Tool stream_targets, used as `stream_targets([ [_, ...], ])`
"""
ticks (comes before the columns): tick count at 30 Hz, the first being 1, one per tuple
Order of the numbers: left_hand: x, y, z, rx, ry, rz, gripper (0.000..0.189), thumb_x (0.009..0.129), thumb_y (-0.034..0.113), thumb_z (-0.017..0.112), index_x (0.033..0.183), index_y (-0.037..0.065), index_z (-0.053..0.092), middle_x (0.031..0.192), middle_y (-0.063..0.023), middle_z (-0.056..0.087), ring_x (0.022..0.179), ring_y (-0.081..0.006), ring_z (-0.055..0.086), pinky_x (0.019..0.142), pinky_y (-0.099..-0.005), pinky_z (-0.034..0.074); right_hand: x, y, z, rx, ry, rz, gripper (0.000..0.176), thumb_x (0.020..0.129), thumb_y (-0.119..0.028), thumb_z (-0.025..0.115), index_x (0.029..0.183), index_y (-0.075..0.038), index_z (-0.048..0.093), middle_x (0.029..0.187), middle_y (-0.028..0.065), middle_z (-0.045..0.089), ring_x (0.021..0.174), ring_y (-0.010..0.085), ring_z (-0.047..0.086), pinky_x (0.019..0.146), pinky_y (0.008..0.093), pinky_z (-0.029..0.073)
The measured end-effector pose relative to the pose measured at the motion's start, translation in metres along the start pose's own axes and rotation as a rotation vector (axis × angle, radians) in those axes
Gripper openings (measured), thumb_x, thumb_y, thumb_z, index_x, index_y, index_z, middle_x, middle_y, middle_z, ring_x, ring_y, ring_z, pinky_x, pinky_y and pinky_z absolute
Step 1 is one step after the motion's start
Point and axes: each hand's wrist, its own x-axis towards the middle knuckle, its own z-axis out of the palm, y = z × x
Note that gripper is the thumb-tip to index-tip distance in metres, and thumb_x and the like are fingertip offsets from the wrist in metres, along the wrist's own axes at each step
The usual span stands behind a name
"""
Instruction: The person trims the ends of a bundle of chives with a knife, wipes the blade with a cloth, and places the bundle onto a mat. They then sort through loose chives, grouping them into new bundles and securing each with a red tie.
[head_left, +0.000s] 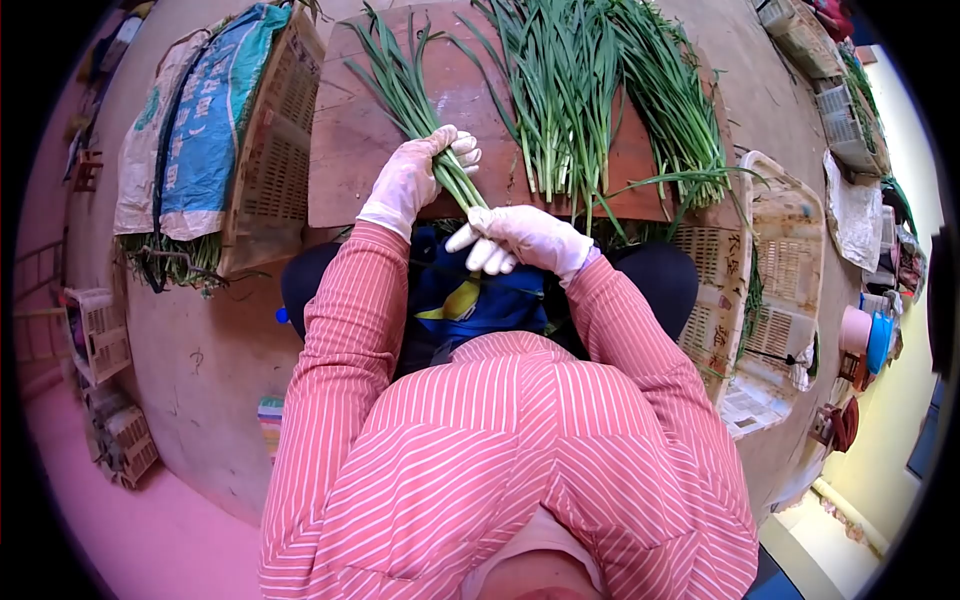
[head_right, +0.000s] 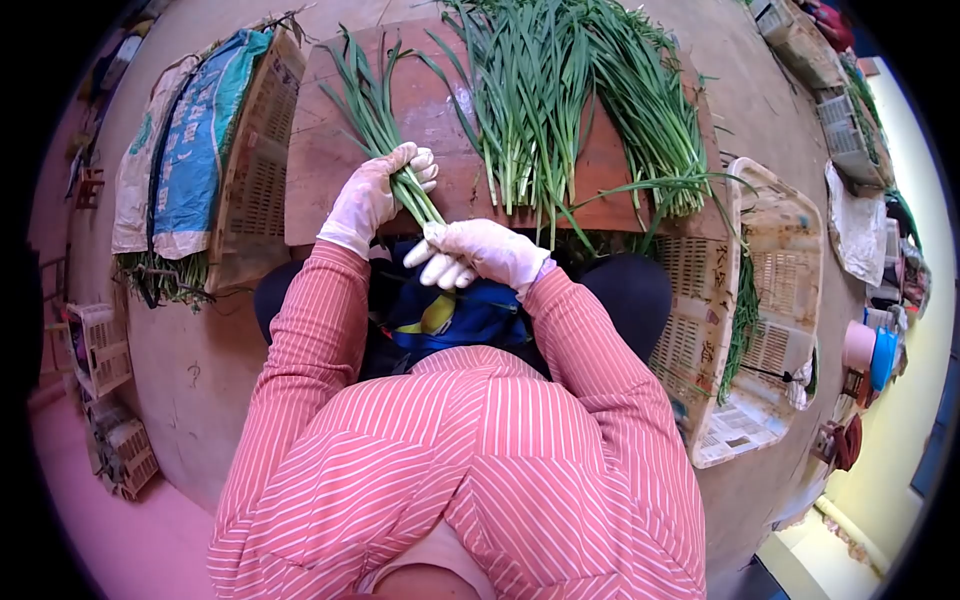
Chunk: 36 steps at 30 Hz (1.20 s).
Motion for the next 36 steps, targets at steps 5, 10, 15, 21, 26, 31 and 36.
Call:
stream_targets([
  [5,0.006,0.01,-0.004,-0.066,-0.06,0.012,0.02,0.101,0.018,0.05,0.088,0.004,0.048,0.078,-0.0069,0.05,0.064,-0.0207,0.048,0.065,-0.0363,0.048,-0.032,0.007,0.012,-0.456,0.181,0.298,0.04,0.102,-0.032,0.047,0.089,-0.001,0.069,0.071,0.0074,0.071,0.053,0.0115,0.061,0.052,0.0228,0.049],
  [10,-0.017,0.011,0.012,-0.019,-0.035,0.012,0.02,0.101,0.019,0.051,0.091,0.002,0.05,0.078,-0.0066,0.051,0.067,-0.0209,0.05,0.067,-0.0355,0.049,-0.042,-0.01,0.035,-0.824,0.831,-0.175,0.033,0.096,-0.038,0.054,0.091,-0.008,0.066,0.068,0.009,0.067,0.065,0.0226,0.067,0.065,0.0366,0.051],
  [15,-0.01,-0.007,0.003,-0.166,-0.315,-0.077,0.02,0.097,0.024,0.059,0.1,0.004,0.055,0.081,-0.0038,0.054,0.068,-0.0196,0.053,0.066,-0.0366,0.051,0.002,-0.031,0.05,-0.577,0.57,-0.11,0.041,0.092,-0.042,0.063,0.111,-0.005,0.06,0.077,0.0077,0.068,0.055,0.0112,0.06,0.054,0.0269,0.048],
  [21,-0.03,-0.011,-0.001,0.245,0.282,0.238,0.02,0.09,0.025,0.072,0.1,0.009,0.064,0.076,-0.001,0.06,0.057,-0.012,0.056,0.049,-0.0261,0.047,0.054,0.017,0.062,-1.185,0.82,-0.403,0.03,0.097,-0.038,0.052,0.087,-0.01,0.058,0.057,0.007,0.062,0.054,0.0266,0.066,0.057,0.0422,0.051],
  [26,-0.014,0.031,-0.017,0.334,0.162,0.687,0.014,0.097,0.019,0.06,0.085,0.012,0.057,0.068,0.0057,0.052,0.049,-0.0045,0.044,0.042,-0.0201,0.035,0.028,0.016,0.054,-1.181,0.734,-0.365,0.033,0.096,-0.039,0.054,0.082,-0.009,0.058,0.059,0.0091,0.062,0.054,0.0279,0.064,0.058,0.0431,0.049],
  [31,0.069,0.096,-0.071,0.659,0.376,0.755,0.02,0.088,0.018,0.065,0.1,0.003,0.058,0.077,-0.0058,0.062,0.064,-0.017,0.06,0.057,-0.0317,0.049,-0.036,0.014,0.039,-1.018,1.004,-0.434,0.028,0.093,-0.038,0.057,0.081,-0.012,0.058,0.077,0.0124,0.064,0.075,0.0344,0.065,0.064,0.0475,0.048],
  [36,0.075,0.088,-0.062,1.465,0.95,0.602,0.054,0.081,0.04,0.068,0.114,-0.002,0.063,0.112,-0.0263,0.065,0.107,-0.0381,0.063,0.094,-0.0465,0.049,-0.115,-0.004,-0.018,-1.207,1.488,-0.507,0.024,0.091,-0.033,0.062,0.086,-0.01,0.066,0.093,0.0067,0.066,0.084,0.0264,0.065,0.073,0.038,0.052],
])
